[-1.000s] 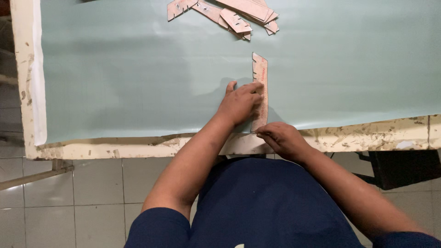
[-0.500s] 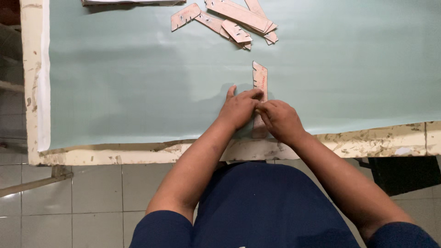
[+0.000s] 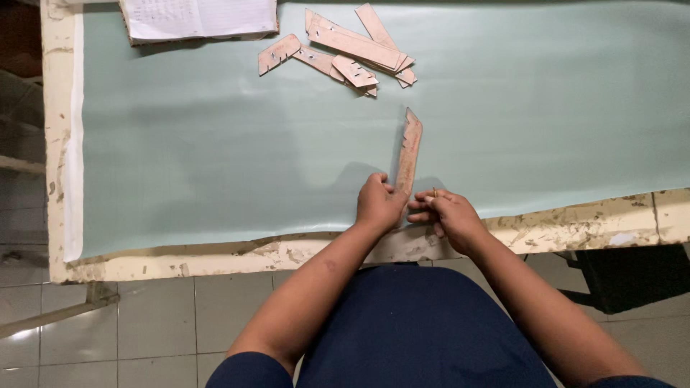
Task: The person traces around a curved cardboard shoe pattern piece with a pen onto a large sheet of material laid on the cutting table, repositioning the template and steadying it with one hand while drawing along its edge, with a stack of similar pattern pieces nearby.
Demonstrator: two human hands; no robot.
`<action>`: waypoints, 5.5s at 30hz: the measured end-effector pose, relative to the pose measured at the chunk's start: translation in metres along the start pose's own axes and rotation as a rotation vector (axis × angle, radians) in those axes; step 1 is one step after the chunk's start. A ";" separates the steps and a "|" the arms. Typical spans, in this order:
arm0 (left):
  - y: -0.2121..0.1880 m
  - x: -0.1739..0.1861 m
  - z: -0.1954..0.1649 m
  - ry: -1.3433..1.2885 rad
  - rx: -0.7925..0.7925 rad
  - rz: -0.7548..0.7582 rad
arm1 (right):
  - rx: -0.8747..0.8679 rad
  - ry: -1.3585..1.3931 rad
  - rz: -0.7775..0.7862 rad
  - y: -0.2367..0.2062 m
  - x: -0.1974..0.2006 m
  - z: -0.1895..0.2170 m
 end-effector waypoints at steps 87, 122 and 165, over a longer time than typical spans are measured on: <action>-0.002 -0.012 -0.036 0.665 -0.242 0.172 | 0.382 -0.876 -0.307 -0.026 0.046 0.003; -0.001 -0.056 -0.061 0.981 -0.471 0.342 | 0.407 -0.983 -0.308 -0.003 0.068 0.065; 0.020 -0.045 -0.077 0.937 -0.509 0.329 | 0.543 -1.257 -0.250 0.108 0.036 0.183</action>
Point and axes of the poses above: each hand's wrist, its own y-axis towards the middle knuckle, its own x-axis out of the back of the hand, z = x × y, the point moved 3 cm from there along y, towards the middle knuckle, and after that the axes turned 8 degrees about z, right-handed, at the moved point
